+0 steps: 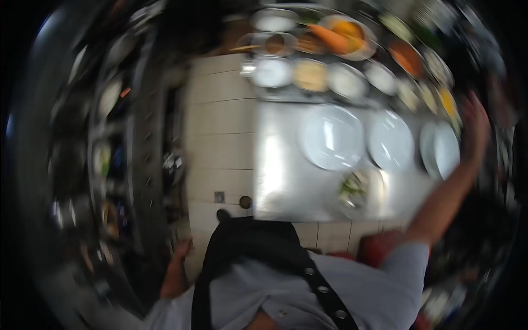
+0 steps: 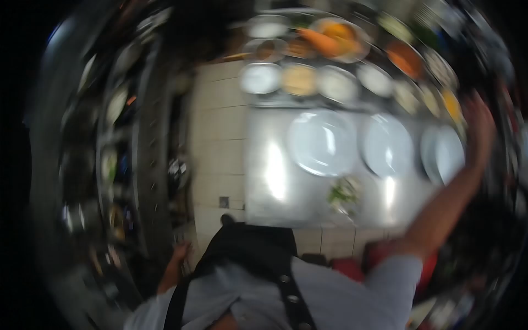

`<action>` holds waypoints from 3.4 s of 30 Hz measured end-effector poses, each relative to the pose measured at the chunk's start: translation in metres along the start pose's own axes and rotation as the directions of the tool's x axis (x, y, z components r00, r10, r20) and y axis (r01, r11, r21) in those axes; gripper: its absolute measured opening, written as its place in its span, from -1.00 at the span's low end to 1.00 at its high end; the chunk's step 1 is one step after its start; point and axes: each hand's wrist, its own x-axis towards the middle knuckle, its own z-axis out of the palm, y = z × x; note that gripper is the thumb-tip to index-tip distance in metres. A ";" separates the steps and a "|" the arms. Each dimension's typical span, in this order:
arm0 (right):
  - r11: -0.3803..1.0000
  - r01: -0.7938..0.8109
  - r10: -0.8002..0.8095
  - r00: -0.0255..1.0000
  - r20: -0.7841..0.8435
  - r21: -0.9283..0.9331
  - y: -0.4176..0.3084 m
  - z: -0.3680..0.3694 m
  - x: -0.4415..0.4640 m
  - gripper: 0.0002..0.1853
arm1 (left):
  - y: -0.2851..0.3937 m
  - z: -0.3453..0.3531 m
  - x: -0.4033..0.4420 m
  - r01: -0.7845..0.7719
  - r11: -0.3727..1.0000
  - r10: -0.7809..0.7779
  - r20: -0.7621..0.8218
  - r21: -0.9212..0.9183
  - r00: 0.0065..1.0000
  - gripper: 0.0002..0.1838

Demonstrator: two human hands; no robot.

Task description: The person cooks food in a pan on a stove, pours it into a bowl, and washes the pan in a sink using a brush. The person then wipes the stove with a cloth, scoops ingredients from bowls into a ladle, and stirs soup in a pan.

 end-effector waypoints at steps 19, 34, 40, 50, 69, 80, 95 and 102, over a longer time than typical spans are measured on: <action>0.756 0.522 -0.540 0.156 0.827 0.394 -0.302 0.442 -0.508 -0.47 | -0.230 -0.099 0.156 -0.160 0.740 -0.435 -0.647 -0.653 0.626 -0.83; 0.572 0.764 0.045 -0.392 0.919 0.298 -0.232 0.749 -0.924 -0.54 | -0.053 -0.308 0.117 -0.075 -0.179 0.424 -0.146 -0.981 0.894 -0.54; 0.541 0.754 -0.105 -0.380 0.919 0.373 -0.267 0.743 -0.910 -0.71 | -0.057 -0.293 0.133 0.057 -0.296 0.525 -0.113 -0.953 0.844 -0.72; 0.112 0.844 -0.052 -0.523 0.851 0.525 -0.281 0.757 -0.914 -0.67 | -0.044 -0.297 0.124 -0.031 -0.251 0.363 -0.123 -0.968 0.923 -0.78; 0.175 0.767 -0.210 -0.583 0.785 0.617 -0.318 0.817 -0.890 -0.70 | -0.039 -0.294 0.123 -0.091 -0.247 0.276 -0.160 -0.965 0.948 -0.76; 0.685 0.630 0.037 -0.531 0.847 0.365 -0.307 0.731 -0.842 -0.74 | -0.039 -0.291 0.130 -0.075 -0.290 0.311 -0.168 -0.954 0.935 -0.77; 0.403 0.755 -0.243 -0.457 0.856 0.517 -0.293 0.757 -0.904 -0.65 | -0.052 -0.295 0.133 -0.003 -0.269 0.396 -0.114 -0.963 0.911 -0.77; 0.123 0.861 -0.074 -0.487 0.870 0.493 -0.293 0.744 -0.923 -0.60 | -0.062 -0.298 0.135 0.030 -0.270 0.463 -0.102 -0.963 0.881 -0.77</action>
